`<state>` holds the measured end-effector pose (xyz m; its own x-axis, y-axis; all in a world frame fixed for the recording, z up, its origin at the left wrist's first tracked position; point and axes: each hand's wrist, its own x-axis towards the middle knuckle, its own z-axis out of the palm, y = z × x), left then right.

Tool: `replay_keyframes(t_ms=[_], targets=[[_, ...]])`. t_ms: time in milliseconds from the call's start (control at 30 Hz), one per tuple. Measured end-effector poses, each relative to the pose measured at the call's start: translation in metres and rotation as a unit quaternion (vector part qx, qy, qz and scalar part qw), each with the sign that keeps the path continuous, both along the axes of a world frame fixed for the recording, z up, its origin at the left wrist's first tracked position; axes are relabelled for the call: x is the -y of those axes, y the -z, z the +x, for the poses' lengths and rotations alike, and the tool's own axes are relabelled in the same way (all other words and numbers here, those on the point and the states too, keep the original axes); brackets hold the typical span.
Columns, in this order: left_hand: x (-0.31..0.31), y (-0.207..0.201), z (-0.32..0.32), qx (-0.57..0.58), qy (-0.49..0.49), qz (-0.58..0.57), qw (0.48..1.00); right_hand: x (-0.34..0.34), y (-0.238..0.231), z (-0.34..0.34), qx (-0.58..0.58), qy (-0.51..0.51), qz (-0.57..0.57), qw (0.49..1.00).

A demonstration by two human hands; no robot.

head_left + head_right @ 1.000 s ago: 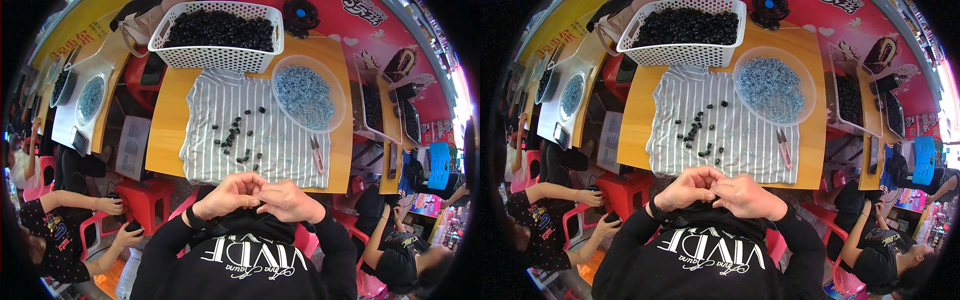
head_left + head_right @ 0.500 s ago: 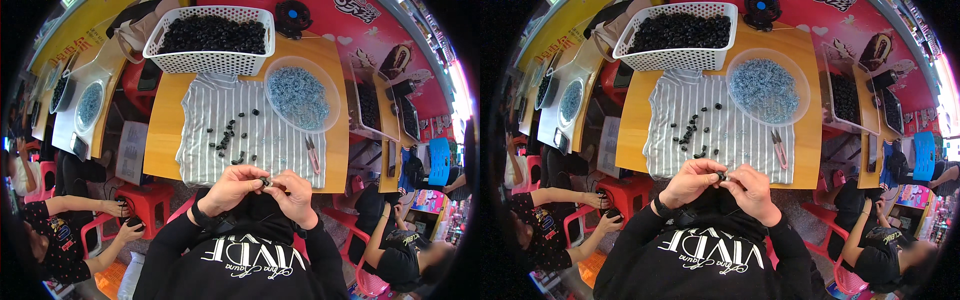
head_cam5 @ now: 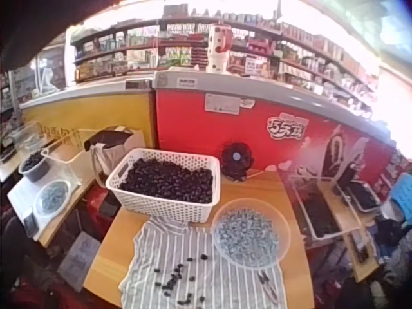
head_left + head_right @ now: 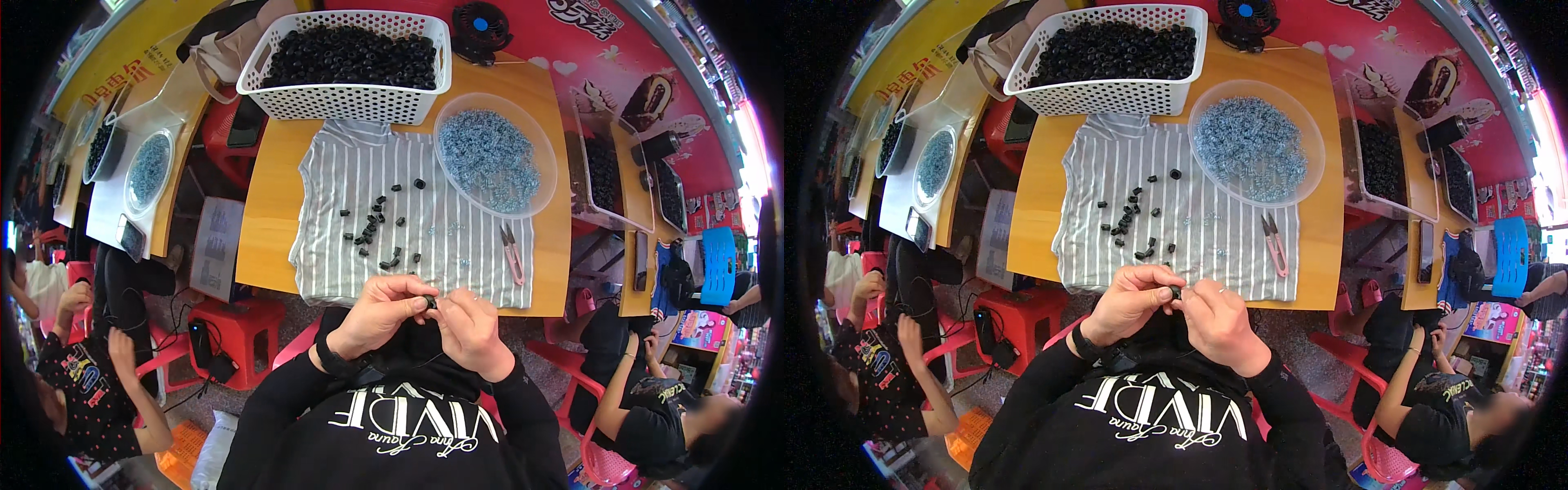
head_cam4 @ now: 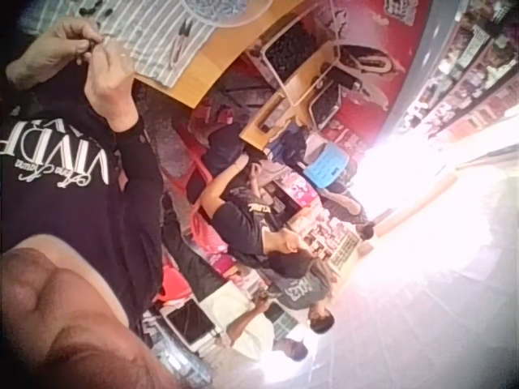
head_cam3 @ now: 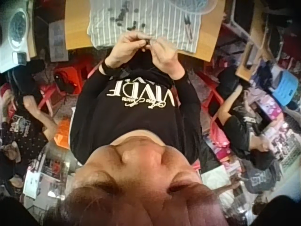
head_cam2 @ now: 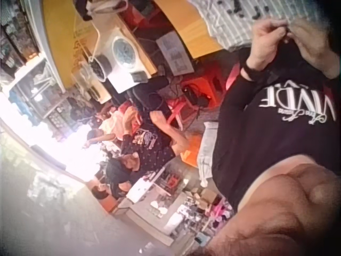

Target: The person sits at a table and repeatedly picks up small black plastic components and light blue beads. They insert the beads into the black parts by hand, one at a time, and place the assembled units onto a striped cloth on the table.

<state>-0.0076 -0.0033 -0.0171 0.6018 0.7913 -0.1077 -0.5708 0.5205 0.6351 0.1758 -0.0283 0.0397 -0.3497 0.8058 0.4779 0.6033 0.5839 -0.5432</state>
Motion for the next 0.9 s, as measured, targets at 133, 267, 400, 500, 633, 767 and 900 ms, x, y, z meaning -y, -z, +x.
replay_keyframes(t_ms=[133, 267, 400, 500, 633, 767, 900], targets=[[-0.002, -0.008, 0.001, -0.069, -0.009, 0.031, 0.997, 0.0, 0.003, 0.0, 0.004, 0.003, -0.012, 1.0], [-0.006, -0.026, 0.01, -0.259, -0.063, 0.218, 0.939, -0.005, 0.01, 0.011, 0.019, 0.004, -0.057, 0.998], [-0.02, -0.026, 0.028, -0.455, -0.119, 0.472, 0.746, -0.011, 0.017, 0.009, 0.029, 0.078, -0.075, 0.994], [-0.022, -0.019, 0.037, -0.473, -0.132, 0.5, 0.714, -0.006, 0.031, 0.005, 0.023, 0.114, -0.05, 0.992], [-0.02, -0.011, 0.044, -0.474, -0.158, 0.526, 0.688, 0.001, 0.047, 0.005, 0.024, 0.137, -0.015, 0.99], [-0.022, -0.005, 0.045, -0.458, -0.186, 0.557, 0.667, -0.003, 0.052, 0.004, 0.07, 0.127, 0.04, 0.989], [-0.023, -0.002, 0.044, -0.449, -0.181, 0.576, 0.659, -0.006, 0.055, 0.007, 0.098, 0.112, 0.054, 0.987]])
